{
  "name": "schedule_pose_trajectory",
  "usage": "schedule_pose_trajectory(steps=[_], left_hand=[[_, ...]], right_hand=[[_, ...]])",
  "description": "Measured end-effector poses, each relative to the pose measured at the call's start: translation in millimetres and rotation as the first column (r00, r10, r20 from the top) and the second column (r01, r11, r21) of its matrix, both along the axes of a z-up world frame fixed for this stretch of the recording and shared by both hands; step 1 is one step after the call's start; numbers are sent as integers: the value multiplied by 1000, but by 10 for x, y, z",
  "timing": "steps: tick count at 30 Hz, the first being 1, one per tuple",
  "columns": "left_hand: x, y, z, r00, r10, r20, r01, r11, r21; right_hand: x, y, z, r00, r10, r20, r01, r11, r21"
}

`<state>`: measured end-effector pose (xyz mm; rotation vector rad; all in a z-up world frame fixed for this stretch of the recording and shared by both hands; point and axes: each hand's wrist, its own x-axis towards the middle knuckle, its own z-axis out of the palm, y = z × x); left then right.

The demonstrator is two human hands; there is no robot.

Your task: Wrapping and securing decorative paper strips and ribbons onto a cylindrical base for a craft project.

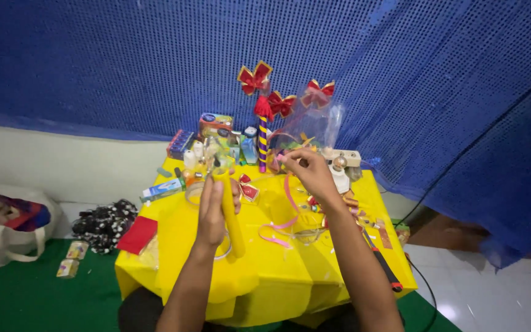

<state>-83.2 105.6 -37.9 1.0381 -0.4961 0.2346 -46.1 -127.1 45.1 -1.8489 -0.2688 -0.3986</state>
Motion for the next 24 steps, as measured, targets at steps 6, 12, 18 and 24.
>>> schedule_pose_trajectory(steps=[6, 12, 18, 24], left_hand=[[-186, 304, 74, 997, 67, 25, -68, 996, 60], [-112, 320, 188, 995, 92, 29, -93, 995, 27], [-147, 198, 219, 995, 96, 4, -96, 995, -10], [-203, 246, 252, 992, 106, -64, -109, 993, -44]], right_hand=[[-199, 15, 122, 989, 149, 21, -149, 951, 272], [-7, 240, 242, 972, 232, 24, -230, 936, 265], [56, 606, 695, 952, 196, 233, -257, 928, 269], [164, 372, 1110, 846, 196, 496, -467, 720, 514]])
